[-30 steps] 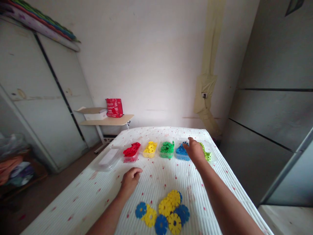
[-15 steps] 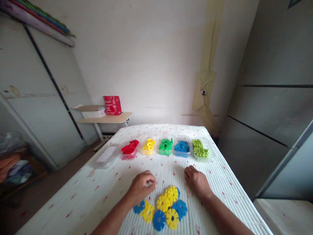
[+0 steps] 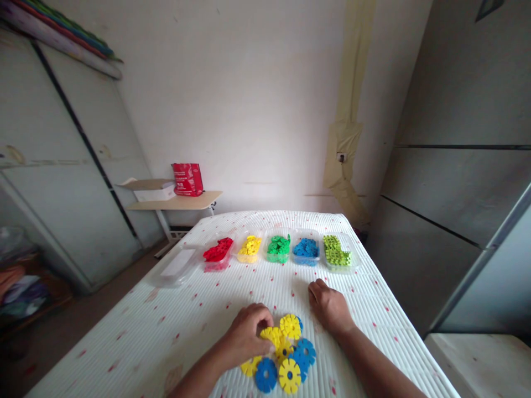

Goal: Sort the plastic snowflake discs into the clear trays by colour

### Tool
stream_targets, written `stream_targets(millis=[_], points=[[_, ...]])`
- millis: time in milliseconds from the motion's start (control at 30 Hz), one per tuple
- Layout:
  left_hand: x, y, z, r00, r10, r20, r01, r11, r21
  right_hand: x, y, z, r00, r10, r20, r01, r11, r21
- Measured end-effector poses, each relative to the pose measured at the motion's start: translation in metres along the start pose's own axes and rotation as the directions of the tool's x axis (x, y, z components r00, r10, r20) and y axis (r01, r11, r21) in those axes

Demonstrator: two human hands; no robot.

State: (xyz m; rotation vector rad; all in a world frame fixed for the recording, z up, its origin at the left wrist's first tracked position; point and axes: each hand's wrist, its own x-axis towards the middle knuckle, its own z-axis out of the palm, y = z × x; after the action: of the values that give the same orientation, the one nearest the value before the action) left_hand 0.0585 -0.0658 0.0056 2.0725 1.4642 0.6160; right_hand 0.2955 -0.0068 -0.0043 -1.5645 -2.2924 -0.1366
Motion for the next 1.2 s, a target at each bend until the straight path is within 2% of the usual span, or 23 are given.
stream_targets(millis=[133, 267, 667, 867, 967, 1033, 1133, 1200], points=[[0.001, -0.007, -0.001, 0.997, -0.054, 0.062, 0.062, 0.987, -0.148, 0.000, 0.000, 0.001, 1.000, 0.001, 0.008, -0.001, 1.000, -0.015], [0.002, -0.013, -0.001, 0.997, -0.054, 0.058, 0.068, 0.963, -0.260, 0.000, -0.001, 0.001, 1.000, 0.014, -0.001, -0.014, 1.000, -0.004], [0.006, -0.011, -0.002, 0.996, -0.065, -0.066, 0.049, 0.974, -0.222, 0.001, -0.001, 0.001, 1.000, 0.026, 0.001, -0.026, 1.000, 0.012], [0.010, -0.018, -0.006, 0.986, -0.136, -0.095, 0.095, 0.931, -0.352, 0.000, 0.000, 0.002, 1.000, 0.002, 0.002, -0.002, 1.000, -0.002], [0.018, -0.022, -0.020, 0.977, -0.165, -0.133, 0.087, 0.885, -0.458, 0.000, 0.000, 0.002, 1.000, 0.003, -0.003, -0.003, 1.000, -0.022], [0.029, -0.022, -0.039, 0.965, -0.186, -0.188, 0.073, 0.871, -0.486, 0.000, 0.000, 0.002, 1.000, -0.003, -0.007, 0.003, 1.000, -0.026], [0.056, -0.017, -0.076, 0.910, -0.191, -0.368, 0.021, 0.908, -0.419, 0.001, 0.000, 0.002, 1.000, -0.006, -0.012, 0.006, 1.000, -0.029], [0.080, -0.015, -0.099, 0.866, -0.207, -0.454, 0.051, 0.942, -0.332, 0.001, 0.000, 0.002, 1.000, -0.003, -0.014, 0.002, 0.999, -0.032]])
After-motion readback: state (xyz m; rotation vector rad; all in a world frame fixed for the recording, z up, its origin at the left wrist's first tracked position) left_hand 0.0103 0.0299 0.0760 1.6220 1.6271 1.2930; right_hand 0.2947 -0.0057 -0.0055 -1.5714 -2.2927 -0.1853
